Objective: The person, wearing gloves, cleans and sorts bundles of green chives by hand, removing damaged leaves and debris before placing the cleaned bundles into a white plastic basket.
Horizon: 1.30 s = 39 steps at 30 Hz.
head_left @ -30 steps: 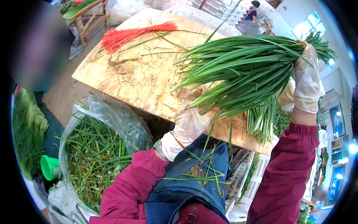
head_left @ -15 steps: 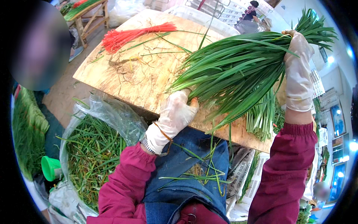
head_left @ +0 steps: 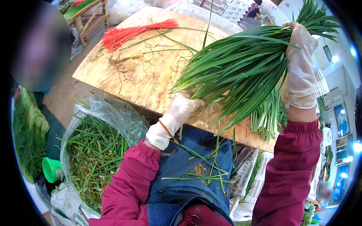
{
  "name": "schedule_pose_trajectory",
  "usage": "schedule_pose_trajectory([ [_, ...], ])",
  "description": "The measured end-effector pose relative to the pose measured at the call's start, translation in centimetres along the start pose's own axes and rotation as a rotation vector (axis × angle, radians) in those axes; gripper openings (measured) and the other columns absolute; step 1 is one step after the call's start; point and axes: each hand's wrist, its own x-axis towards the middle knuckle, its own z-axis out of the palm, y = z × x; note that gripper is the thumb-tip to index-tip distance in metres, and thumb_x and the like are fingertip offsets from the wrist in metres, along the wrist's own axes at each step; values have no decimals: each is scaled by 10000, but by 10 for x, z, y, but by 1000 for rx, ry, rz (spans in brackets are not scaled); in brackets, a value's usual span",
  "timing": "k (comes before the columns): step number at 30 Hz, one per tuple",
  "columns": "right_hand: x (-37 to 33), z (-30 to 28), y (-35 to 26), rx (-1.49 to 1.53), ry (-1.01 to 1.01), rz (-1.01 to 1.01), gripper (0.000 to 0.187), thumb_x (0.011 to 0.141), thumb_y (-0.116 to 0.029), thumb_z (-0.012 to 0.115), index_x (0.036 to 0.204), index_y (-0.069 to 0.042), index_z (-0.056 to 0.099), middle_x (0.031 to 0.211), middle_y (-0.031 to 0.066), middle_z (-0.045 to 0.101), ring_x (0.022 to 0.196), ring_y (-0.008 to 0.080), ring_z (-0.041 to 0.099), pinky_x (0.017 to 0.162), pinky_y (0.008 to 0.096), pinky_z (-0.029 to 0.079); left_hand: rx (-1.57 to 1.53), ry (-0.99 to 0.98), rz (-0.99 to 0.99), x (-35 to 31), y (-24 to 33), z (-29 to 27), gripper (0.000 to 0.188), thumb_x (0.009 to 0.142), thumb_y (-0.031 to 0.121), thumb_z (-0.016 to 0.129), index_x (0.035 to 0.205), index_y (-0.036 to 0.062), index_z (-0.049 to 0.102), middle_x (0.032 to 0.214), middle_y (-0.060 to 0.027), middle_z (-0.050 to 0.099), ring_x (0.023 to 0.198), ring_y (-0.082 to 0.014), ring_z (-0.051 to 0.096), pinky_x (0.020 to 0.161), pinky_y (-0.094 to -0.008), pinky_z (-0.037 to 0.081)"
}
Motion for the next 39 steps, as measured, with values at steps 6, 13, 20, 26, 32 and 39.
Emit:
schedule_pose_trajectory([
  [6, -4, -2, 1, 127, -4, 49, 179, 584, 11, 670, 670, 101, 542, 660, 116, 567, 484, 182, 526, 458, 287, 461, 1123, 54, 65, -26, 25, -14, 207, 726, 119, 520, 831, -44, 594, 722, -212, 582, 678, -298, 573, 639, -367, 451],
  [13, 4, -8, 13, 63, 16, -3, 186, 600, -13, 660, 690, 100, 544, 677, 117, 569, 497, 181, 527, 478, 291, 461, 789, 424, -366, -126, 95, -97, 136, 721, 106, 552, 708, -19, 603, 585, -6, 519, 540, -84, 435, 494, -225, 334],
  [20, -2, 5, -1, 32, -33, -38, 185, 610, -18, 648, 704, 100, 542, 689, 119, 572, 508, 184, 532, 492, 295, 464, 2250, 512, -556, -257, 114, -213, 213, 631, 102, 635, 841, 74, 631, 992, -138, 573, 872, -295, 539, 752, -388, 401],
  [26, 9, -12, 7, -44, -11, -52, 184, 618, -21, 638, 717, 101, 540, 699, 121, 574, 518, 186, 536, 505, 298, 466, 1063, 35, 248, -113, 35, -39, 438, 681, 152, 683, 1060, 3, 521, 1088, -179, 511, 855, -276, 571, 704, -360, 472],
  [32, 4, -4, 5, -46, -30, -45, 185, 627, -25, 628, 729, 101, 539, 710, 123, 576, 527, 189, 540, 517, 302, 469, 1183, 171, -63, -26, 4, 20, 475, 697, 275, 641, 1042, -31, 529, 887, -210, 580, 765, -340, 579, 697, -373, 460],
  [39, 5, -16, 17, -107, -140, 9, 208, 643, -119, 633, 706, 68, 569, 681, 99, 567, 537, 166, 520, 532, 291, 450, 241, 8, -237, -67, 54, -12, 205, 757, 82, 580, 916, -47, 592, 657, -48, 577, 527, -104, 487, 492, -230, 384],
])
